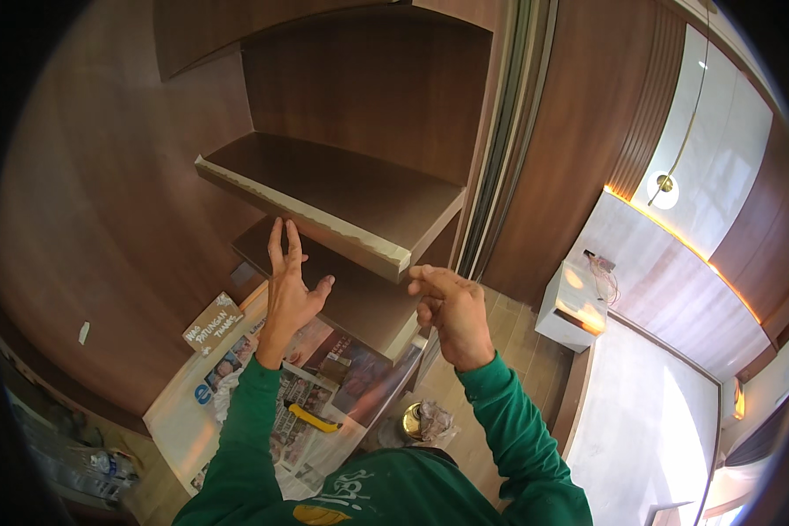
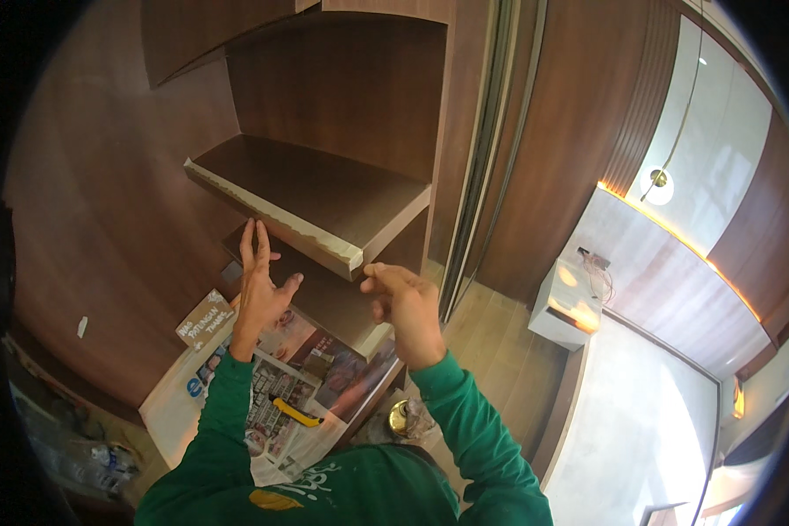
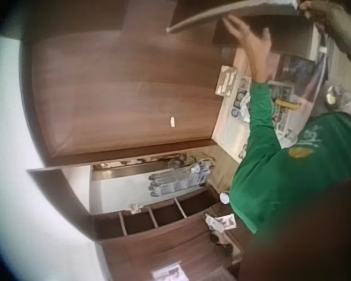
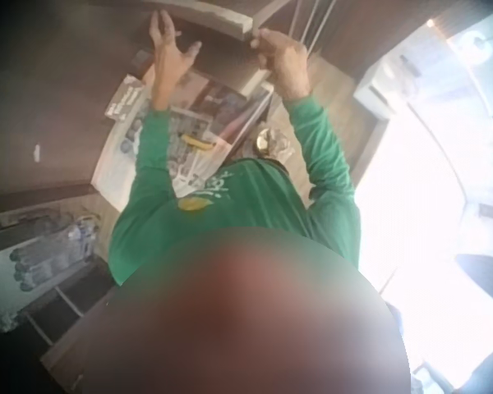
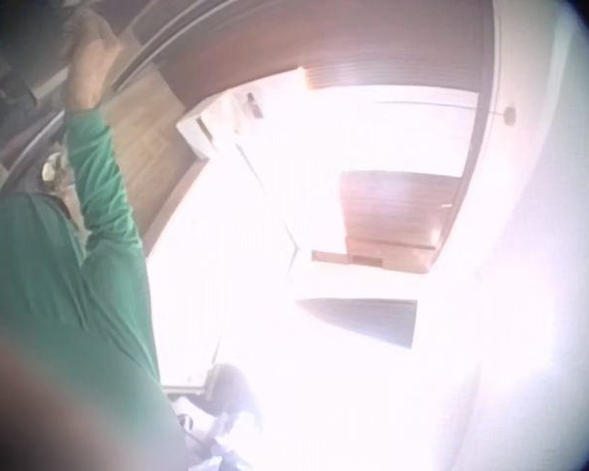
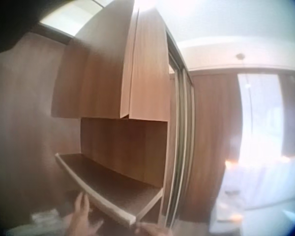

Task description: The person wipes the interior shelves and door of a wooden cabinet with a cloth, then uses a small brush to apply a substance to the edges of the shelves. The person handles a cloth, a small brush, and a container of the substance.

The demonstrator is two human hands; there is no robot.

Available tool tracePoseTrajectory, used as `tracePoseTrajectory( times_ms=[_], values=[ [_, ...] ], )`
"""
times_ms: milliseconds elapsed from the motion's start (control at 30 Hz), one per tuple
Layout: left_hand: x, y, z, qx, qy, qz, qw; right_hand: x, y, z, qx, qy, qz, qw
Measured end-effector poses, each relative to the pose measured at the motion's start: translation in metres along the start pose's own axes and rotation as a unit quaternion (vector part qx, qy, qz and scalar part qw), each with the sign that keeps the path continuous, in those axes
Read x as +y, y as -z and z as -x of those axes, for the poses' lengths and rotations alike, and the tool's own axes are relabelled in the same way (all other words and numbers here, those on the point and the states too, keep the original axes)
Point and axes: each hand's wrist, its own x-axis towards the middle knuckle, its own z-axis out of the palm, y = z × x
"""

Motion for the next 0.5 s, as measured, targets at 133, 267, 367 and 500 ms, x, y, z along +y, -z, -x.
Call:
tracePoseTrajectory(
  times_ms=[133, 267, 367, 500],
  values=[
    [-0.003, 0.001, 0.0, 0.008, -0.019, -0.035, 0.999, 0.001, -0.006, -0.001, -0.018, 0.027, -0.016, 0.999],
    [-0.003, 0.002, 0.0, 0.001, -0.032, -0.041, 0.999, -0.005, -0.014, 0.002, 0.001, 0.006, -0.035, 0.999],
    [0.001, 0.002, -0.001, -0.011, -0.003, -0.016, 1.0, -0.012, -0.012, 0.002, -0.078, -0.001, -0.141, 0.987],
    [0.006, 0.004, -0.002, -0.035, 0.036, 0.003, 0.999, -0.011, -0.001, -0.005, -0.044, 0.134, -0.065, 0.988]
  ],
)
